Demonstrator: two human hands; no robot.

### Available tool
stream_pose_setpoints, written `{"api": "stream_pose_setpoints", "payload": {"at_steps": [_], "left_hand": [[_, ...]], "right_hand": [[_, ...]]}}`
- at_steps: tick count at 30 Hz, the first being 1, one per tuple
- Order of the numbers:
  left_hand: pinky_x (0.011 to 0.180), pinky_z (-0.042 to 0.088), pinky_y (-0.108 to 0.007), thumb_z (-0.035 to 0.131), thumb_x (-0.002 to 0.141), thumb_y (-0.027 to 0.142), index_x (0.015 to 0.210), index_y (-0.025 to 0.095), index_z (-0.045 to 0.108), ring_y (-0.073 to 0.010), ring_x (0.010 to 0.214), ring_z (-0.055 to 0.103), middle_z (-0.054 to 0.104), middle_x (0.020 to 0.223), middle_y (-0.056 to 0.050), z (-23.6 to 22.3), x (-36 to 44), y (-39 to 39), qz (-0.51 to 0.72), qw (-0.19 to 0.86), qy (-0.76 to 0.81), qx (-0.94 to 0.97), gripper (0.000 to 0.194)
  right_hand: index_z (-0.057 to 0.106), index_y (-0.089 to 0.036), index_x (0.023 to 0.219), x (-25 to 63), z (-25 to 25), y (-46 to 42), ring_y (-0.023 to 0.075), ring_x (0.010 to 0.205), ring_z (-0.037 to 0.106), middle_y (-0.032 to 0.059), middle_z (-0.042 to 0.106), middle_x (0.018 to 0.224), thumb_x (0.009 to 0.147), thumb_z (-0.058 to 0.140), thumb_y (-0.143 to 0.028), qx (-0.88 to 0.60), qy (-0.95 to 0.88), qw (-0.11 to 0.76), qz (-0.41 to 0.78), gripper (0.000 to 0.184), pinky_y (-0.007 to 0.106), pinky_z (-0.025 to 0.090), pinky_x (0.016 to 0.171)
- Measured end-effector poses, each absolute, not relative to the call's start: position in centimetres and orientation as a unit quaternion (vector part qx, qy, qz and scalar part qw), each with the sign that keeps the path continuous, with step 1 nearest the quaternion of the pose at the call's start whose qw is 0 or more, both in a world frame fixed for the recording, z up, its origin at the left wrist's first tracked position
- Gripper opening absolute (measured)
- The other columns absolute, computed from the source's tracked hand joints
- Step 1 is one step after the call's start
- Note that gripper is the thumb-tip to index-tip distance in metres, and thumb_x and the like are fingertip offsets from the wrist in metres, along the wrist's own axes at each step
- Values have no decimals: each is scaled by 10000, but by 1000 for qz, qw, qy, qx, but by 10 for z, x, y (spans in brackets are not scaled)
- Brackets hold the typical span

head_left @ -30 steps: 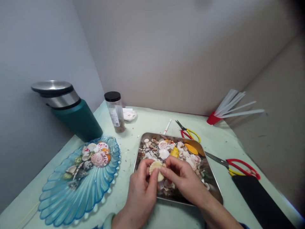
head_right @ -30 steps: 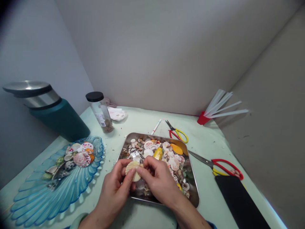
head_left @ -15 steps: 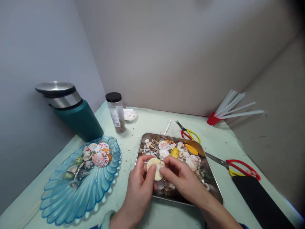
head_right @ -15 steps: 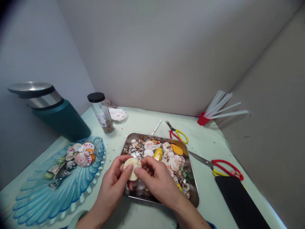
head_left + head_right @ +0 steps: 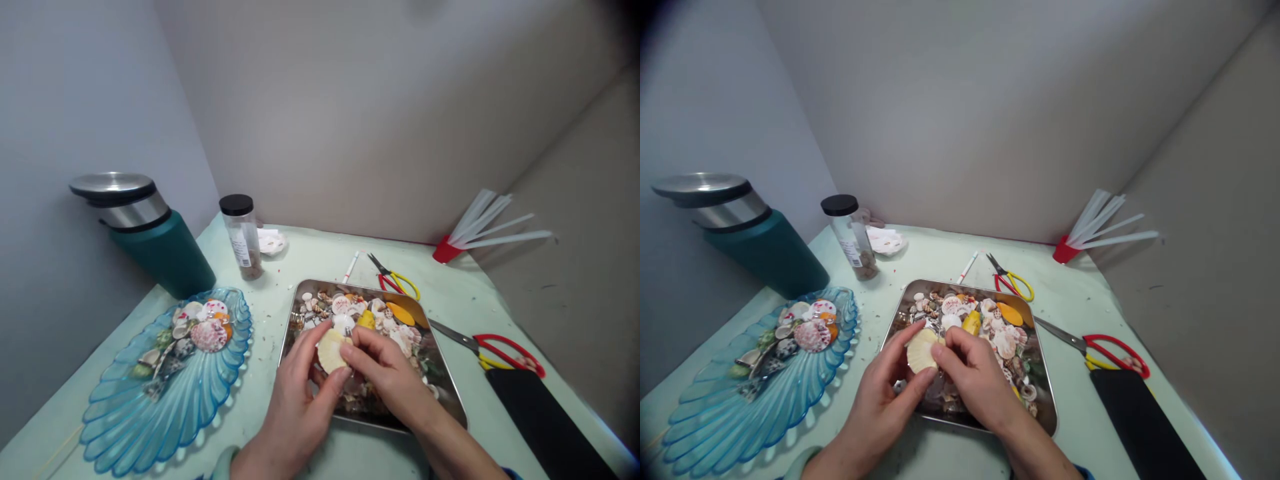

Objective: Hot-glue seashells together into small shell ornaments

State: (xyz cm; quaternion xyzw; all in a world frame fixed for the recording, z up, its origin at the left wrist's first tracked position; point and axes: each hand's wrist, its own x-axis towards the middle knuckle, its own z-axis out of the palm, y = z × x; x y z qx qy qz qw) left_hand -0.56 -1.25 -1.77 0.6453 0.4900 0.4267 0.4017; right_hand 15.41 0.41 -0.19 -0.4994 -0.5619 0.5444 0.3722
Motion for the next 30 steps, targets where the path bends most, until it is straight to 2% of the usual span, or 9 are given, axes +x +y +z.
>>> {"api": "stream_pose_setpoints", "payload": {"at_steps": [2,7,11,14,17,21,23,27,30], "left_hand": [[703,498,-311,577,861,340,1325,219,476,-190,797,603,614,1194,-108,-19,-5,-11,418,431,487,634,490],[600,484,-284,613,825,405,1292,152,472,-168,651,563,647,834,-50,-16,-4,-9,429,522,484,556,549],[565,467,-248,592,836,422,1244,131,477,-145,603,548,620,699,-8,-7,-4,-7,443,590,449,504,514],[542,453,-236,552,861,446,1223,126,469,-136,557,547,600,613,17,-3,-3,-7,436,614,441,487,491],[533,453,-239,516,879,470,1201,126,464,-135,527,546,599,584,21,-3,-4,-6,427,624,443,482,474],[521,455,-243,513,878,482,1143,143,496,-139,522,545,592,582,24,-5,-4,-6,425,626,439,484,431],[511,451,-244,494,886,490,1104,149,525,-141,512,541,586,575,23,-5,-4,-6,423,623,440,489,406],[518,442,-256,402,915,523,1054,149,579,-154,514,557,573,560,16,-2,-4,-6,401,609,446,519,436],[560,446,-262,357,933,513,1044,162,600,-166,597,589,634,681,-24,1,-4,-5,400,576,473,533,441]], "right_hand": [[436,-202,656,154,-3,4,109,570,363,-59,402,603,872,544,-449,-500,-568,371,539,346,238,294,523],[499,-199,695,154,-2,4,131,597,464,-35,491,606,949,397,-502,-495,-572,377,534,408,253,362,577],[542,-228,871,155,-1,3,148,597,497,-41,517,605,950,409,-484,-493,-531,420,546,299,260,402,593],[559,-257,1050,157,-2,2,153,704,545,-14,572,794,917,492,-437,-492,-511,450,542,233,265,443,676],[572,-283,1117,159,-2,3,170,864,562,14,578,998,913,504,-362,-499,-516,464,518,229,285,450,800],[628,-290,1063,158,1,3,214,1155,483,32,522,1216,872,549,-245,-451,-589,454,494,211,304,411,931],[657,-285,1013,158,3,3,221,1222,440,38,507,1238,851,586,-226,-428,-621,444,483,187,313,377,979],[692,-254,867,157,4,3,215,1120,519,46,539,1139,842,626,-247,-426,-622,452,477,71,329,386,960],[677,-228,780,156,4,4,196,974,567,39,587,993,846,631,-266,-431,-622,469,455,89,316,417,887]]}}
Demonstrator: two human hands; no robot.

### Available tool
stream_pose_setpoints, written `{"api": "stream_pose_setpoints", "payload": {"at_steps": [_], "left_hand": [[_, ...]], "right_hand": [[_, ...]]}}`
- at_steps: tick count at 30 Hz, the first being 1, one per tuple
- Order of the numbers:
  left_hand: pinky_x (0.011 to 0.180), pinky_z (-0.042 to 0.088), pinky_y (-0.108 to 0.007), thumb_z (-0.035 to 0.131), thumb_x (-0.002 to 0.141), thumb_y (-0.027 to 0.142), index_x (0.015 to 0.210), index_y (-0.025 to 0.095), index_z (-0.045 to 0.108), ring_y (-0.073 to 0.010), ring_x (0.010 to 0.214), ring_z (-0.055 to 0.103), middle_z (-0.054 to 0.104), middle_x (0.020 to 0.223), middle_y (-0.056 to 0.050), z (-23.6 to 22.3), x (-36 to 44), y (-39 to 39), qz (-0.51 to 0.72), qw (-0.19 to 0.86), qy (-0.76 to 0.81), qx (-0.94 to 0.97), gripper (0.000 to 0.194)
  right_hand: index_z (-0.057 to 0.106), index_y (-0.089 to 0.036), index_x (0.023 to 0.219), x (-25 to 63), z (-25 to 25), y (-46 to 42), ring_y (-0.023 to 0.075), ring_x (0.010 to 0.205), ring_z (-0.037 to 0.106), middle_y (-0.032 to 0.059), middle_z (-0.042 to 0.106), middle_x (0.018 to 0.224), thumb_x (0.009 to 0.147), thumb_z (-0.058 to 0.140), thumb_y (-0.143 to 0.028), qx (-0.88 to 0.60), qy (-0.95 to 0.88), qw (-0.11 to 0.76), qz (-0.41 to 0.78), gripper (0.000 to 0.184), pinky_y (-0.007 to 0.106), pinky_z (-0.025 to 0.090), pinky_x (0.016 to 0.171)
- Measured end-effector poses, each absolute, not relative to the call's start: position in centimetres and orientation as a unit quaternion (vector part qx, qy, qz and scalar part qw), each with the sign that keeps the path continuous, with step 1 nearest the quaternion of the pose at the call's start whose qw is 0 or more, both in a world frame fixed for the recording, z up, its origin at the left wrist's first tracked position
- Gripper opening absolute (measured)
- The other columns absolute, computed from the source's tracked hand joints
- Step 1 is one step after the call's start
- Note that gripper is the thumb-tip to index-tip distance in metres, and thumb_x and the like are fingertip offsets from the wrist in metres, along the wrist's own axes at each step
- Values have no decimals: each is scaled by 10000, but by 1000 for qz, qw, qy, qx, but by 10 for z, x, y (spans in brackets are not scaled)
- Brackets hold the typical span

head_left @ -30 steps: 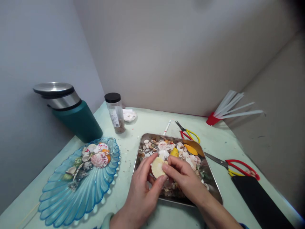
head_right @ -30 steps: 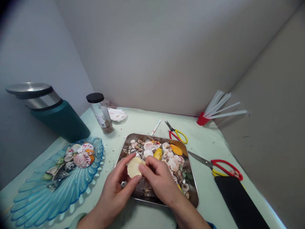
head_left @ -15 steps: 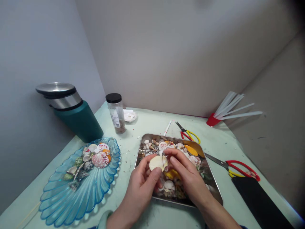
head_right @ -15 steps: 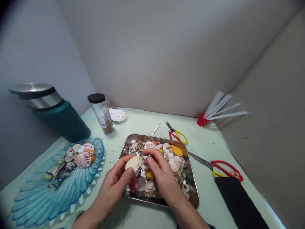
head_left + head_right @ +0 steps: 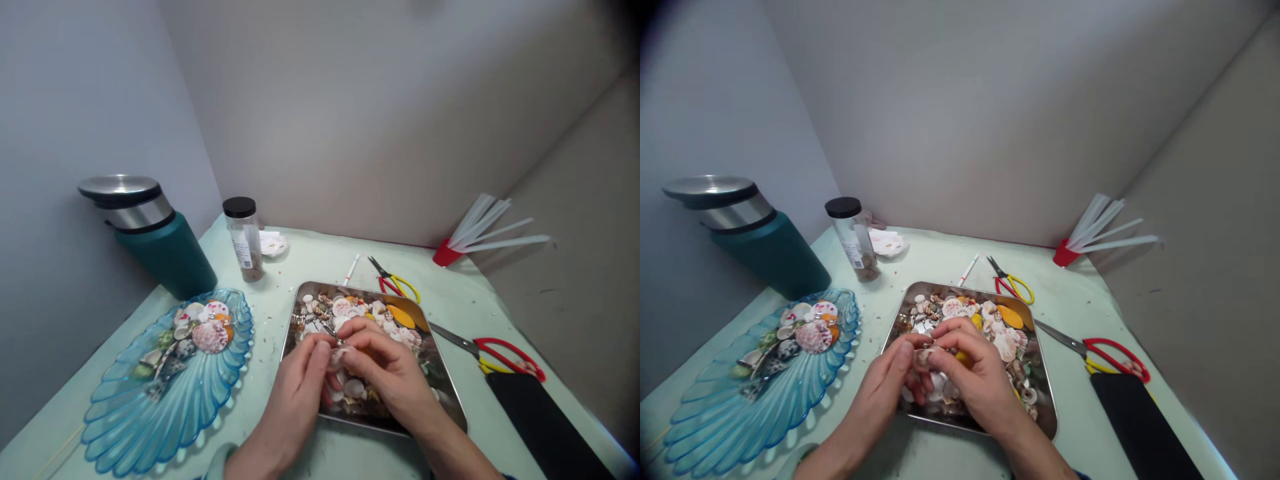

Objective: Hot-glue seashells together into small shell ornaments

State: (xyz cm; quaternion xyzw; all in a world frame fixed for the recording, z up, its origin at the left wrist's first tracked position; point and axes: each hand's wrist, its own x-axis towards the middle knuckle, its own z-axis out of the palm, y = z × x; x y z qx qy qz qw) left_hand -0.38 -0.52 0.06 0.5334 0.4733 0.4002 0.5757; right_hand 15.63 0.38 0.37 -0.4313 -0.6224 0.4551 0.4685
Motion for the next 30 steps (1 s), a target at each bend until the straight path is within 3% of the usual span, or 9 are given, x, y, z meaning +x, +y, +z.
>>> {"api": "stream_pose_setpoints", "payload": {"at_steps": [3,5,8,12,17,21,27,30], "left_hand": [[727,464,-277,446,920,444,1016,187,618,-200,858,614,666,957,-71,2,-5,-5,437,516,491,550,324],[817,450,-291,521,894,391,1015,195,619,-212,956,593,647,1029,-70,0,-5,-5,453,498,484,558,250],[816,451,-295,572,868,341,1013,199,620,-206,920,592,640,980,-57,-3,-6,-4,458,505,467,563,209],[768,447,-272,576,859,289,866,182,651,-190,845,585,622,872,-42,-4,-6,-1,461,502,439,586,131],[709,430,-240,579,853,292,787,176,631,-162,775,550,592,802,-18,-1,-7,1,485,529,453,530,143],[635,411,-212,593,842,334,787,173,606,-134,691,503,560,727,11,-1,-7,1,483,566,472,473,170],[718,439,-242,593,843,322,875,172,622,-166,795,551,623,825,-24,-3,-6,0,457,568,457,509,156],[680,432,-240,590,843,346,837,171,620,-161,750,542,617,788,-18,-4,-6,0,454,574,459,504,178]], "right_hand": [[631,-214,727,155,4,4,184,847,565,25,602,846,858,619,-281,-448,-621,477,431,148,297,437,781],[602,-207,695,155,4,4,181,791,556,22,593,789,862,612,-286,-459,-634,459,421,186,296,435,728],[574,-202,665,153,5,2,182,764,543,22,574,754,873,592,-285,-463,-668,426,396,225,306,421,707],[573,-202,661,152,4,1,178,742,537,18,564,729,883,583,-296,-466,-681,411,387,242,303,415,687],[632,-209,818,150,1,3,181,859,573,22,614,883,836,660,-265,-469,-655,414,424,65,288,435,772],[611,-210,810,151,-2,3,166,818,574,8,609,851,852,642,-288,-488,-639,414,427,94,275,433,749],[606,-198,766,152,-1,2,165,775,561,12,597,806,869,611,-290,-478,-648,414,425,138,267,425,704],[612,-197,781,152,2,2,163,765,550,15,591,801,907,548,-306,-475,-647,414,430,179,266,423,703]]}}
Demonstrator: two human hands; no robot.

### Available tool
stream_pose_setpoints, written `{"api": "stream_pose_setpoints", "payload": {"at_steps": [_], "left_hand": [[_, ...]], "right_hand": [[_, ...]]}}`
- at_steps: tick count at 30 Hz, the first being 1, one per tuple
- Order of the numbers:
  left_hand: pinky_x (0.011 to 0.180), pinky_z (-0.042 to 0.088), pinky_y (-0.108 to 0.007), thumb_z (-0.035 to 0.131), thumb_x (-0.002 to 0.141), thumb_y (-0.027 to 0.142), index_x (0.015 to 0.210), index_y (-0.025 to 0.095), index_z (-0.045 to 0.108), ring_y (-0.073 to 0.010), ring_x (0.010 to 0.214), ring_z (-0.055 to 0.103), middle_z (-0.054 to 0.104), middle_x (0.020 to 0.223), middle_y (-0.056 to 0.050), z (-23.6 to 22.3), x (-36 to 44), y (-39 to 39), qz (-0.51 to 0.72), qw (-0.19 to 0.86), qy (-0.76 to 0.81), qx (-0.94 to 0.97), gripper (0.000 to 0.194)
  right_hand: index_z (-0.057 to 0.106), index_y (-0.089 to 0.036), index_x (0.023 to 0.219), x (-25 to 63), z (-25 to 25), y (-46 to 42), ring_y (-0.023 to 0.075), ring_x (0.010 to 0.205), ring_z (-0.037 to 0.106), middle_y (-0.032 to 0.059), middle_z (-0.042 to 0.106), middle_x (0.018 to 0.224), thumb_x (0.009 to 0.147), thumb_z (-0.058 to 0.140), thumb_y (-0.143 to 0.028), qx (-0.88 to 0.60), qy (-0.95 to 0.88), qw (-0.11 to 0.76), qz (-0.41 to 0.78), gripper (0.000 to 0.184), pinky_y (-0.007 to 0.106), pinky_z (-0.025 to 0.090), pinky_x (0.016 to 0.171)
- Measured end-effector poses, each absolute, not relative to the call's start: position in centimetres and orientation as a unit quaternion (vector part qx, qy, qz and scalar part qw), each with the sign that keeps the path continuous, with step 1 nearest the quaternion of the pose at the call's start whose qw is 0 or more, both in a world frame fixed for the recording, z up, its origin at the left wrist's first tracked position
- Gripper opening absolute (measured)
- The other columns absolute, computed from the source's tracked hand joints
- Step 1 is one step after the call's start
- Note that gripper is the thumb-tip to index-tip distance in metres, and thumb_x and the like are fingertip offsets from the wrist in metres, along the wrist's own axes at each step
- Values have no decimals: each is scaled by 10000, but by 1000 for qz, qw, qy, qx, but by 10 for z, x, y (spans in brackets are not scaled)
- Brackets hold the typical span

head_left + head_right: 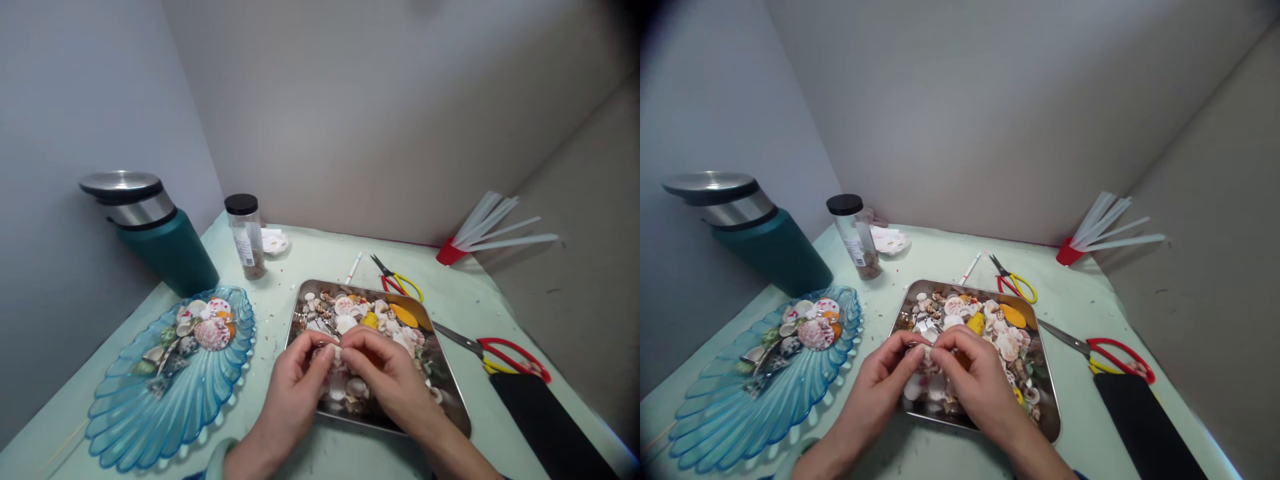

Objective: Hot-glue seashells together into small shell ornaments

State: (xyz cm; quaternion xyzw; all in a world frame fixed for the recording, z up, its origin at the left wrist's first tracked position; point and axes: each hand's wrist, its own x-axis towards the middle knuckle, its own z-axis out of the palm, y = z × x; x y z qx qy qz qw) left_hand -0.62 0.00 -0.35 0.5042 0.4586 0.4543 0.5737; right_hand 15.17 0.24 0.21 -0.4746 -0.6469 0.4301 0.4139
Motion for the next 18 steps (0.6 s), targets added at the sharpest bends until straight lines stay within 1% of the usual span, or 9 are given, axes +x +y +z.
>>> {"api": "stream_pose_setpoints", "payload": {"at_steps": [3,8,14,18], "left_hand": [[627,410,-227,592,839,362,836,171,608,-140,687,508,590,745,1,-4,-8,0,452,599,462,472,192],[648,405,-228,610,825,335,813,169,613,-143,711,515,585,747,2,-3,-8,1,456,602,453,474,167],[638,406,-229,613,818,319,777,153,620,-145,690,509,579,713,-2,-3,-8,1,448,589,453,498,171],[653,420,-234,606,825,322,797,159,628,-154,709,528,593,731,-7,-4,-8,0,445,583,455,505,167]], "right_hand": [[610,-197,791,151,4,2,157,741,534,13,580,789,945,474,-330,-478,-645,409,434,245,263,419,684],[600,-199,782,151,2,0,157,756,544,6,585,793,896,576,-318,-481,-658,393,425,166,262,410,684],[554,-196,695,151,1,0,154,717,530,2,558,735,901,563,-277,-478,-682,386,397,222,272,392,666],[555,-197,730,150,3,-2,157,725,522,7,555,756,906,558,-298,-482,-684,382,393,203,274,389,658]]}}
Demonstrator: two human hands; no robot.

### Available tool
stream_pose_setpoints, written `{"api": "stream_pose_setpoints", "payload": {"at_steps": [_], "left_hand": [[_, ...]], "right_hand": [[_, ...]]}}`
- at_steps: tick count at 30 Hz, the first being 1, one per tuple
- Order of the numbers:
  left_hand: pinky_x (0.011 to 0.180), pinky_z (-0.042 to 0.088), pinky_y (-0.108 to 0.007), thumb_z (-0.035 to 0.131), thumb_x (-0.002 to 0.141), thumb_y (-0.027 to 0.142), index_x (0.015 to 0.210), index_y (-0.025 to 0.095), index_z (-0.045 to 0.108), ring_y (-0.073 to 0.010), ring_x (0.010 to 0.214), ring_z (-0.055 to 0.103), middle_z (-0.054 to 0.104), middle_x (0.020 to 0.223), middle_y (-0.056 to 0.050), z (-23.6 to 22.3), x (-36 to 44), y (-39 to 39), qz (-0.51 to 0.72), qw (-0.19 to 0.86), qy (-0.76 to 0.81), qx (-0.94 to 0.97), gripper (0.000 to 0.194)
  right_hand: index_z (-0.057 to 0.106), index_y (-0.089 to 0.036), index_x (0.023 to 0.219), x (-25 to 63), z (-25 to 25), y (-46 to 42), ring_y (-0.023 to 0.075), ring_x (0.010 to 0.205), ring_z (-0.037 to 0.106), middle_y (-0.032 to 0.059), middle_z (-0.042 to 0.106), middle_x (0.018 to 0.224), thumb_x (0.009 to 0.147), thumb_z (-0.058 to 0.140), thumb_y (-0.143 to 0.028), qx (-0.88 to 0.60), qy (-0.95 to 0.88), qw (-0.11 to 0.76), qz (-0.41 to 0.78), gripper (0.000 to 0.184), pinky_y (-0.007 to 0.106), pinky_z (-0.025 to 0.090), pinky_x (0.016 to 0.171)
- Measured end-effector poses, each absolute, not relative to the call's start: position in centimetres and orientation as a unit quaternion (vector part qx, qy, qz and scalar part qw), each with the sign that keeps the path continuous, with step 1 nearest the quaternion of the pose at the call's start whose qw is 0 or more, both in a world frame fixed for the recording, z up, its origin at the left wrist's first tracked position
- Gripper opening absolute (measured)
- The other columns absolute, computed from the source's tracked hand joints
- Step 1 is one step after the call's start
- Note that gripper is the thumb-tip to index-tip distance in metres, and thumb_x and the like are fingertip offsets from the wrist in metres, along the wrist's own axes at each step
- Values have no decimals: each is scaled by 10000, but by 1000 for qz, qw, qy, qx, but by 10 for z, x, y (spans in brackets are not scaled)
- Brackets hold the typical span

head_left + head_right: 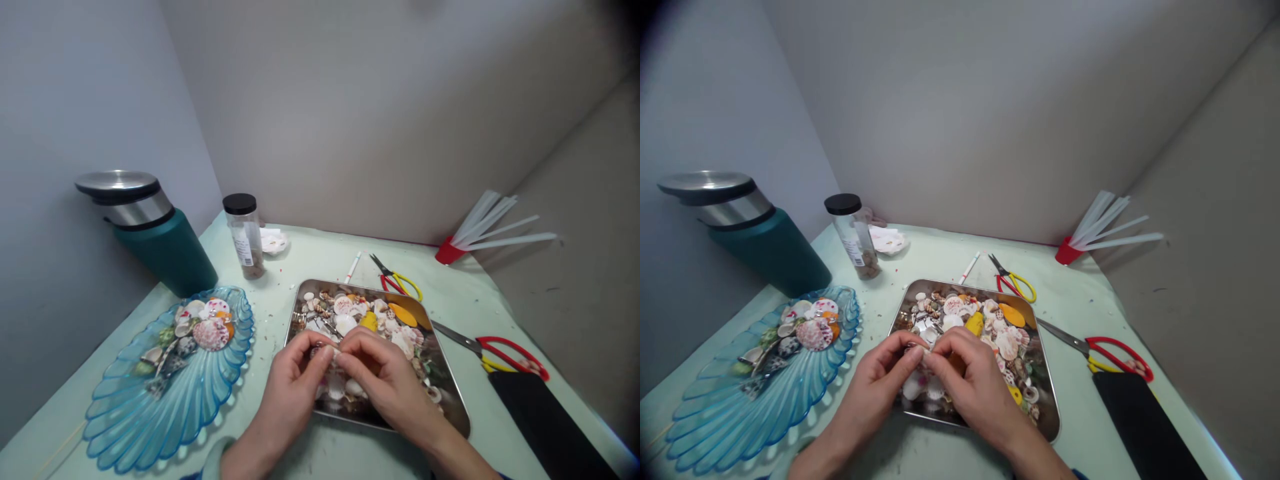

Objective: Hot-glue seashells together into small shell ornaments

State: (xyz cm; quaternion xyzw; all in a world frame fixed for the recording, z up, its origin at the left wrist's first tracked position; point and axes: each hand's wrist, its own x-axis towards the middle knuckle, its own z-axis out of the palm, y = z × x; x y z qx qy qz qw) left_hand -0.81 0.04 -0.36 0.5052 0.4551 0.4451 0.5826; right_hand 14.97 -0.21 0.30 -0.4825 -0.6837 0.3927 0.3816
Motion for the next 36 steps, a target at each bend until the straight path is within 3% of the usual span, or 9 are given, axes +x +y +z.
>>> {"api": "stream_pose_setpoints", "payload": {"at_steps": [6,12,17,22,25,30,36], "left_hand": [[798,440,-267,553,879,324,1060,189,606,-186,907,574,646,967,-47,-5,-6,-2,445,561,458,526,232],[698,453,-254,562,878,340,881,168,593,-160,757,548,598,796,-13,-8,-5,-3,426,552,452,557,175],[832,461,-289,546,892,337,1073,192,600,-203,943,595,665,1028,-57,-8,-8,-3,410,563,426,577,238],[885,452,-330,547,886,339,1204,194,560,-234,1029,590,631,1190,-94,-9,-8,-5,387,529,469,592,350],[887,447,-324,546,888,324,1170,192,567,-222,1015,585,638,1145,-85,-10,-7,-5,390,511,468,606,312],[736,463,-258,557,886,332,983,186,587,-166,810,573,628,861,-21,-9,-6,-5,413,542,446,581,178],[739,468,-246,568,881,315,992,186,557,-155,823,577,629,867,-15,-7,-6,-2,451,599,420,511,171]], "right_hand": [[539,-199,731,151,1,-2,153,720,506,3,543,756,928,514,-319,-482,-659,418,398,231,276,392,669],[526,-203,763,152,-3,0,139,668,468,-16,504,730,919,510,-386,-489,-623,436,426,241,254,380,602],[461,-208,702,152,-1,-3,126,618,416,-40,431,655,949,446,-399,-504,-664,389,393,313,251,340,575],[436,-200,643,153,0,-3,120,605,429,-38,437,632,948,446,-339,-496,-693,393,346,334,253,328,581],[447,-196,634,154,-1,-2,122,610,445,-33,455,632,938,464,-311,-496,-703,395,323,325,255,328,586],[472,-196,641,153,-2,-2,122,604,442,-32,457,631,937,475,-346,-503,-684,402,343,332,251,335,577],[531,-201,758,152,-2,-3,120,616,448,-33,487,674,933,490,-373,-502,-641,416,405,248,233,360,562]]}}
